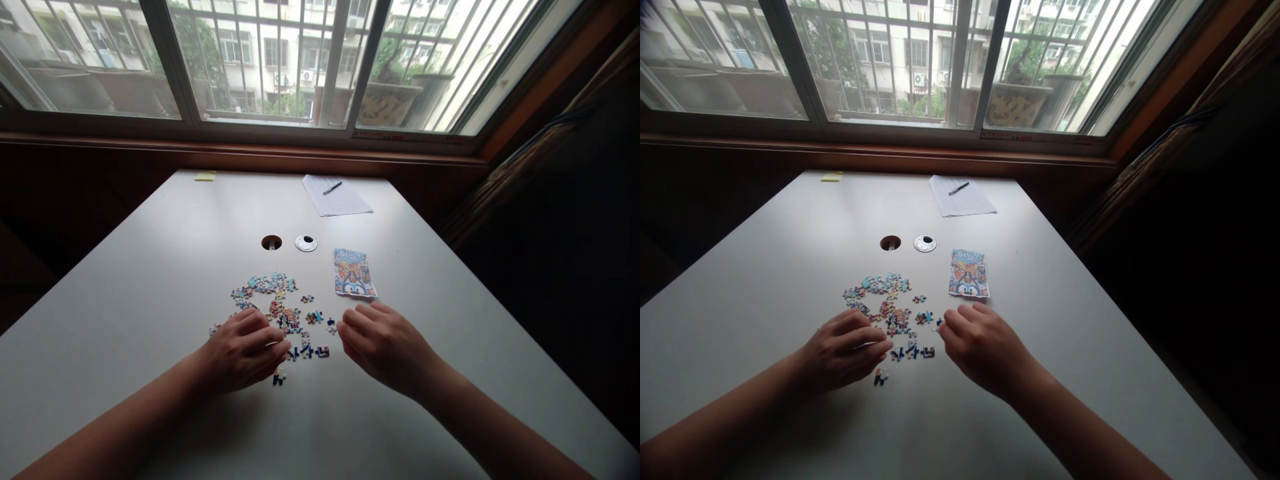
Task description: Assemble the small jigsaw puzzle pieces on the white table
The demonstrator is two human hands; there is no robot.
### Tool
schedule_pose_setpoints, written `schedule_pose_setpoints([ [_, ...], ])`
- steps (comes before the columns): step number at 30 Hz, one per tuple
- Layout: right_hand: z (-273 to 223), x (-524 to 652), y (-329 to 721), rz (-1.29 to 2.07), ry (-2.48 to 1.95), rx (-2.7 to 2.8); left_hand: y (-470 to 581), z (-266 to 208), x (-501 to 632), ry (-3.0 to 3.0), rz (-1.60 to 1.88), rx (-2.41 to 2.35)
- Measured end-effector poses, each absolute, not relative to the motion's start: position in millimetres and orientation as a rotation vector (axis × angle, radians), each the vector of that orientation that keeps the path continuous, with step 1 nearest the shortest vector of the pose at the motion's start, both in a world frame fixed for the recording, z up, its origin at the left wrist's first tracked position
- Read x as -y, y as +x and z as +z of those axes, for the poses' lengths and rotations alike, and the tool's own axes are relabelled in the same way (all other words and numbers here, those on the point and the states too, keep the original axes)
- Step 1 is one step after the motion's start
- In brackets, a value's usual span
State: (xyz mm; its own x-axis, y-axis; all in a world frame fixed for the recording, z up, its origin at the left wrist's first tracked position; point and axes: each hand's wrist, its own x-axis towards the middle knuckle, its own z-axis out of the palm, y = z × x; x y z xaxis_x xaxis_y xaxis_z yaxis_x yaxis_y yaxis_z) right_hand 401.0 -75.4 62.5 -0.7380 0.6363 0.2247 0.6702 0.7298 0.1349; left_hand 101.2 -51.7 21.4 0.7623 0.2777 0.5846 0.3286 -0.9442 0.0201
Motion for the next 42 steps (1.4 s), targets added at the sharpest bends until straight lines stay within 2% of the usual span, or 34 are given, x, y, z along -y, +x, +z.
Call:
schedule_pose_setpoints([
  [4,53.7,93.9,405.8,-0.313,-1.08,2.828,105.6,24.1,54.8,-2.899,-0.86,0.49],
  [12,31.5,98.6,427.1,0.23,-1.229,2.575,113.4,25.8,64.8,-2.979,-0.638,0.531],
  [23,18.4,92.1,420.3,0.524,-1.274,2.371,127.6,28.9,84.4,-2.985,-0.448,0.756],
  [31,20.5,90.6,416.0,0.585,-1.348,2.318,140.9,21.2,90.5,-2.932,-0.405,0.811],
  [42,13.2,93.9,406.2,0.528,-1.403,2.193,150.0,6.7,96.9,-2.881,-0.532,0.772],
])
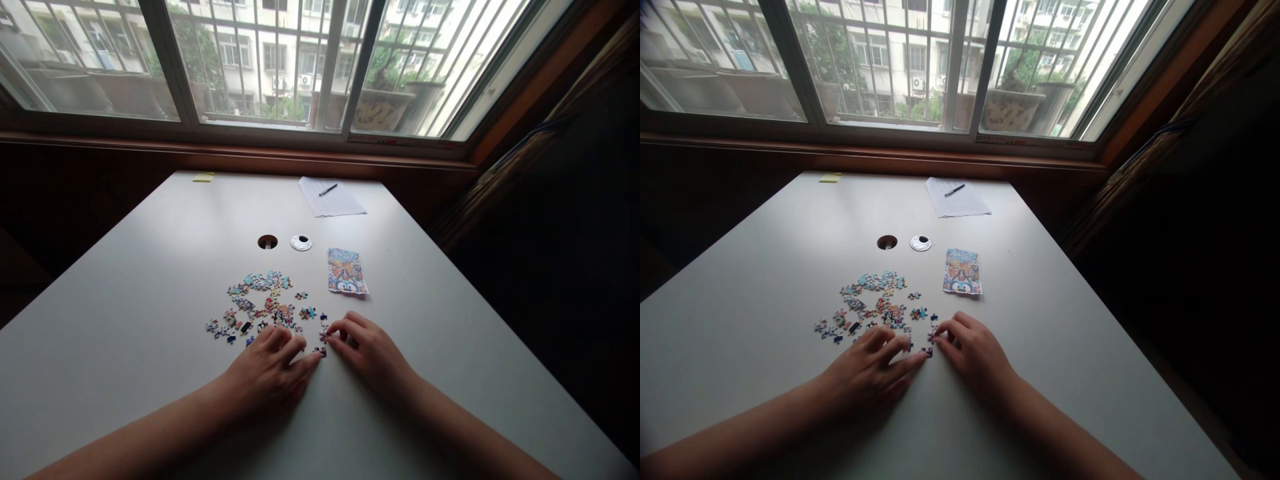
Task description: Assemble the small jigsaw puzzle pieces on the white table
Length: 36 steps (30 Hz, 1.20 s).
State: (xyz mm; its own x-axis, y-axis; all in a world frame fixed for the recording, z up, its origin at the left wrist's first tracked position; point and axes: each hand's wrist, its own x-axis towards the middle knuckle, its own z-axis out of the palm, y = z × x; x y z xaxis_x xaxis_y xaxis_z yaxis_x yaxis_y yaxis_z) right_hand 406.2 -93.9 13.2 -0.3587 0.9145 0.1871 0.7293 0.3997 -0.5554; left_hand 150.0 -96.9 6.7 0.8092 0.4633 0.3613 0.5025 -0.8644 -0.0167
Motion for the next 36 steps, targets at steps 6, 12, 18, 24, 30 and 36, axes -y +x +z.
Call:
schedule_pose_setpoints([
  [6,12.8,92.1,399.7,0.518,-1.368,2.189,150.6,3.0,97.8,-2.867,-0.566,0.77],
  [12,12.1,91.2,400.4,0.553,-1.348,2.205,151.2,3.0,96.9,-2.888,-0.568,0.767],
  [18,4.6,91.3,400.5,0.421,-1.294,2.258,152.4,5.4,96.7,-2.869,-0.592,0.751],
  [24,0.3,90.9,399.4,0.315,-1.226,2.318,151.7,5.2,97.5,-2.86,-0.62,0.758],
  [30,-1.2,91.4,401.7,0.33,-1.227,2.331,151.5,5.0,97.2,-2.878,-0.619,0.764],
  [36,0.4,92.1,402.2,0.338,-1.197,2.337,151.9,3.1,96.7,-2.892,-0.607,0.757],
])
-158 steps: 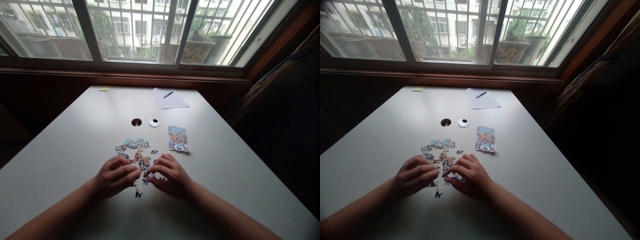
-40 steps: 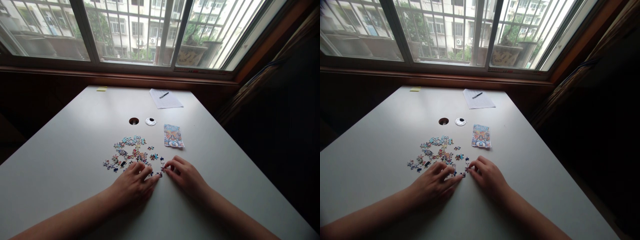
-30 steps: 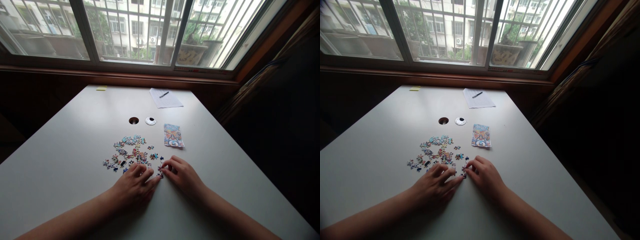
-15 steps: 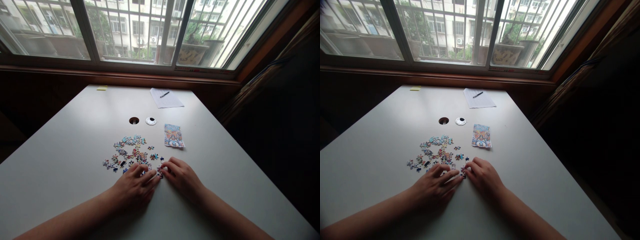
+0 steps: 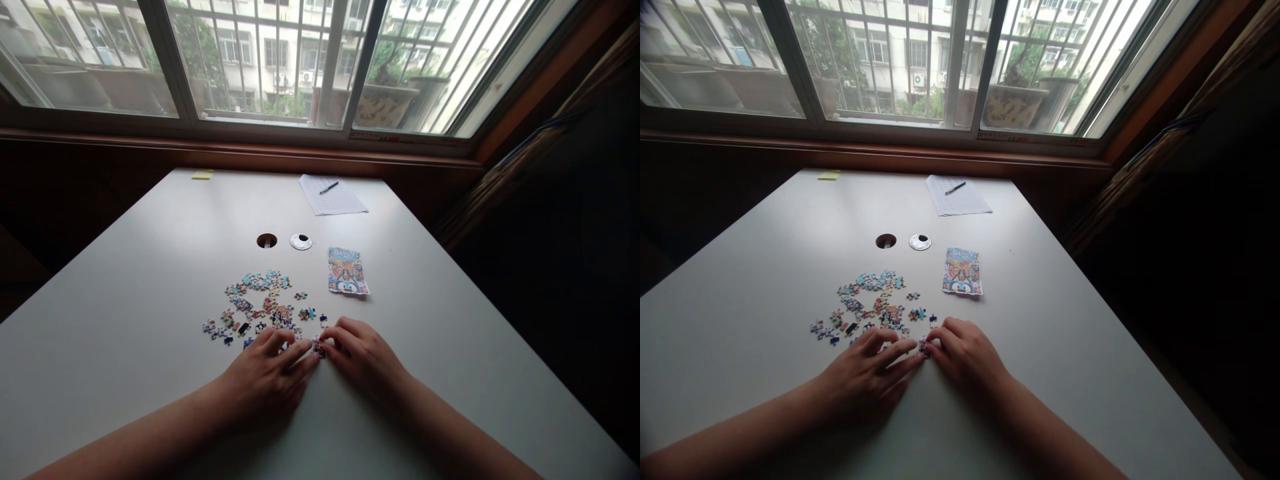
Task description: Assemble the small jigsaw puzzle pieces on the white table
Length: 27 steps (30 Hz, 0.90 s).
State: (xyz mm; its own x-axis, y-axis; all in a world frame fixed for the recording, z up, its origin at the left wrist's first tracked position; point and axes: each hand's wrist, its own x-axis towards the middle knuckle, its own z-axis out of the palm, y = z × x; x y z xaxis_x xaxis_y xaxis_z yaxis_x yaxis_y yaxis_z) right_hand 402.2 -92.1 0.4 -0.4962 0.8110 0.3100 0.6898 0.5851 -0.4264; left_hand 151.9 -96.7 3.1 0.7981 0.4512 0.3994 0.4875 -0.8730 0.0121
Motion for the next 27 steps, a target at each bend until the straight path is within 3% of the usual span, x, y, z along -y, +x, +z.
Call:
schedule_pose_setpoints([
  [27,1.0,96.1,410.1,0.312,-1.037,2.373,154.4,10.2,96.0,-2.927,-0.577,0.702],
])
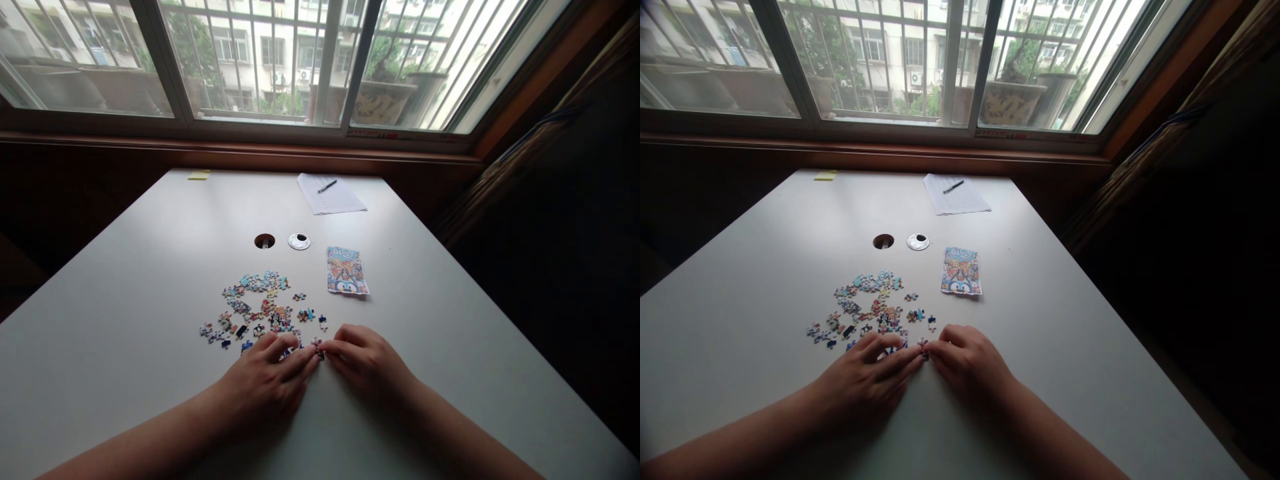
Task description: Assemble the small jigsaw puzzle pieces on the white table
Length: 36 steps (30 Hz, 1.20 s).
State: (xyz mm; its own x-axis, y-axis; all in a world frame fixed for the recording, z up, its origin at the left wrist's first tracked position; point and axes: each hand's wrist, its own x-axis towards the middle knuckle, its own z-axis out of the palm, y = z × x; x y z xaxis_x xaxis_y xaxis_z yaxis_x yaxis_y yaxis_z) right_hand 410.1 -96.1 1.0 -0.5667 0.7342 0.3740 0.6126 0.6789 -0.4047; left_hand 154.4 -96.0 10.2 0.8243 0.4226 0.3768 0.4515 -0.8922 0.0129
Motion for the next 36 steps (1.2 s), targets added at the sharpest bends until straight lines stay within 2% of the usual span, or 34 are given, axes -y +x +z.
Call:
schedule_pose_setpoints([
  [14,4.8,98.5,415.7,0.286,-0.985,2.438,153.7,9.3,96.5,-2.909,-0.573,0.693],
  [36,15.0,92.3,419.8,0.554,-1.086,2.235,151.7,7.7,92.8,-2.884,-0.633,0.798],
])
